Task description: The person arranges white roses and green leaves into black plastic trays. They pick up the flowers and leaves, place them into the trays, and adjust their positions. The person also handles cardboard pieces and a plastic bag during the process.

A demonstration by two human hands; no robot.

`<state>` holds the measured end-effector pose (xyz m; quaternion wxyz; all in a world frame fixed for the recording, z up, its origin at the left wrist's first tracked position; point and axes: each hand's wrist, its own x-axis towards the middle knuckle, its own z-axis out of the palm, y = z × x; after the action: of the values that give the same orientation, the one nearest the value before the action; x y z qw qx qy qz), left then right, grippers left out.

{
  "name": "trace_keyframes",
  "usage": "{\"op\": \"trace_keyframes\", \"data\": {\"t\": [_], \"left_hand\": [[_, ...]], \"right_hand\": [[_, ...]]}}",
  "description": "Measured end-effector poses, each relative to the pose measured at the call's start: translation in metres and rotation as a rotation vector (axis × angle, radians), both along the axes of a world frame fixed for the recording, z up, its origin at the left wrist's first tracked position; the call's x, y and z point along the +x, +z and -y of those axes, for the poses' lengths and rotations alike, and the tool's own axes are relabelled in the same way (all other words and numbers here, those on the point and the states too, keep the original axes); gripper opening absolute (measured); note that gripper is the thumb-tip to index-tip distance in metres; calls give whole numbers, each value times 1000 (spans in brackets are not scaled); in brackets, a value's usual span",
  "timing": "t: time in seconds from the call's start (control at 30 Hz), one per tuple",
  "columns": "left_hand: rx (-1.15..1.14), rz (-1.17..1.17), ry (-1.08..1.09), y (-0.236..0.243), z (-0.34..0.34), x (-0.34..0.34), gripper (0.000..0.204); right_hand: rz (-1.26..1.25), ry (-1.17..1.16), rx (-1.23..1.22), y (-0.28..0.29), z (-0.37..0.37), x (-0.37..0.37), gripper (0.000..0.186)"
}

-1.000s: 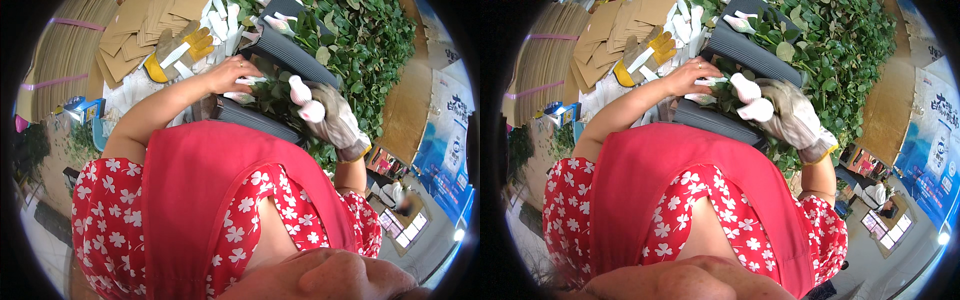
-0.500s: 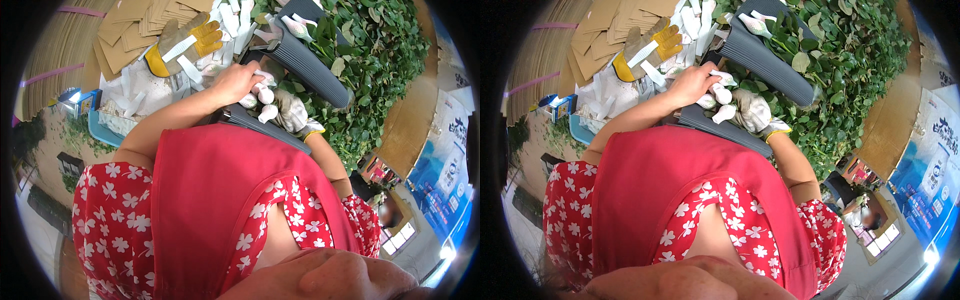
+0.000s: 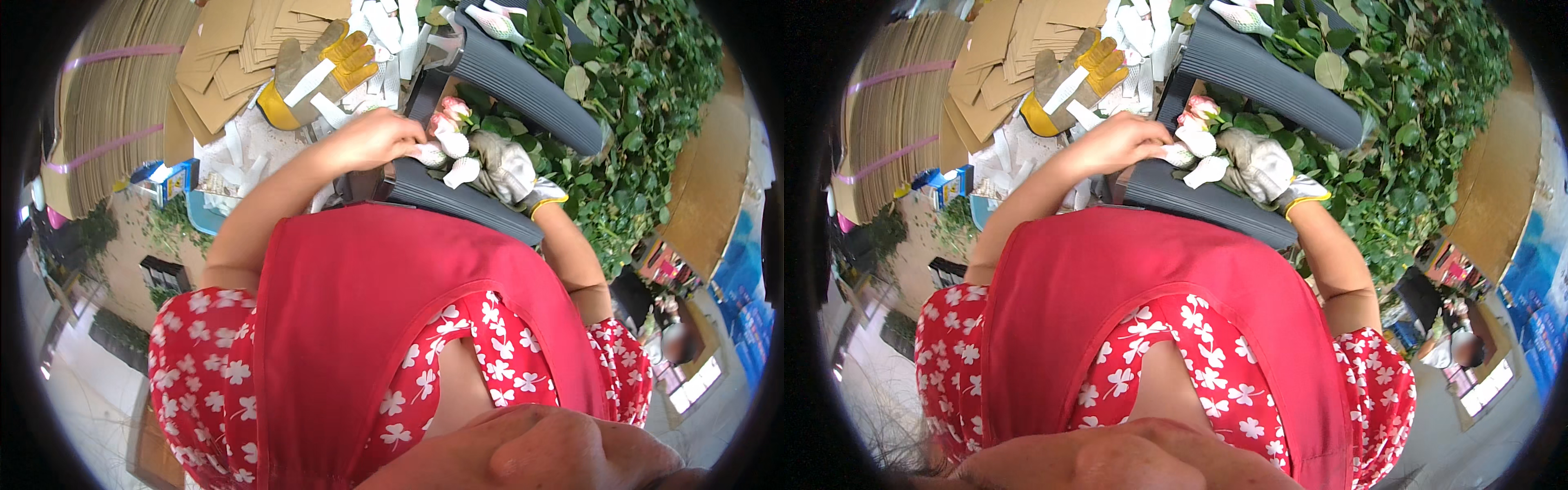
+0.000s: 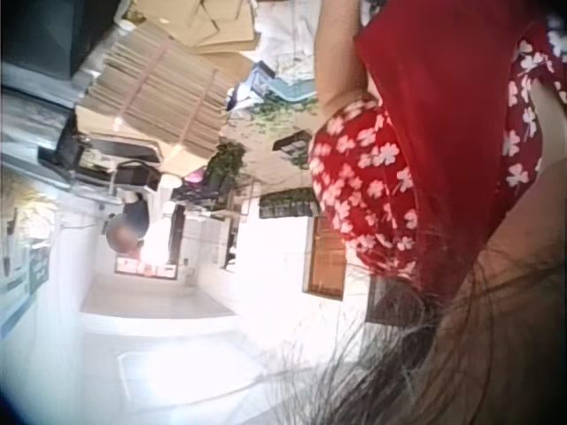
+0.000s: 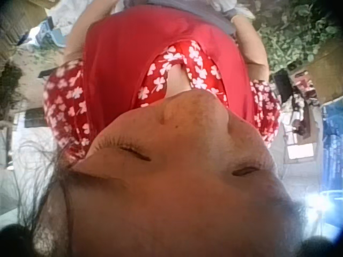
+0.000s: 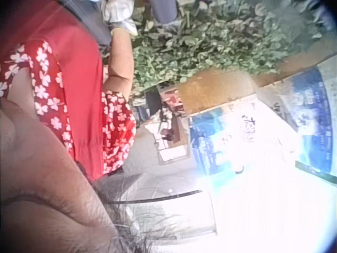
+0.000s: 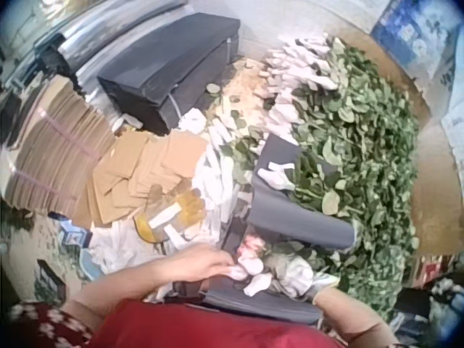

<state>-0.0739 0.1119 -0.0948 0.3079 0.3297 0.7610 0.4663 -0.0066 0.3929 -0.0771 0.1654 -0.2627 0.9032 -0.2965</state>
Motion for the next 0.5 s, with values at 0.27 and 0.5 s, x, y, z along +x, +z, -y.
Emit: {"op": "trace_keyframes", "data": {"t": [0.27, 0.5], "left_hand": [[-325, 205, 29, 12, 66, -27, 15], [-80, 294, 23, -2, 8, 0, 11]], "right_hand": [[42, -15, -48, 0, -3, 1, 37], [86, -8, 11, 3, -4, 0, 37]]}}
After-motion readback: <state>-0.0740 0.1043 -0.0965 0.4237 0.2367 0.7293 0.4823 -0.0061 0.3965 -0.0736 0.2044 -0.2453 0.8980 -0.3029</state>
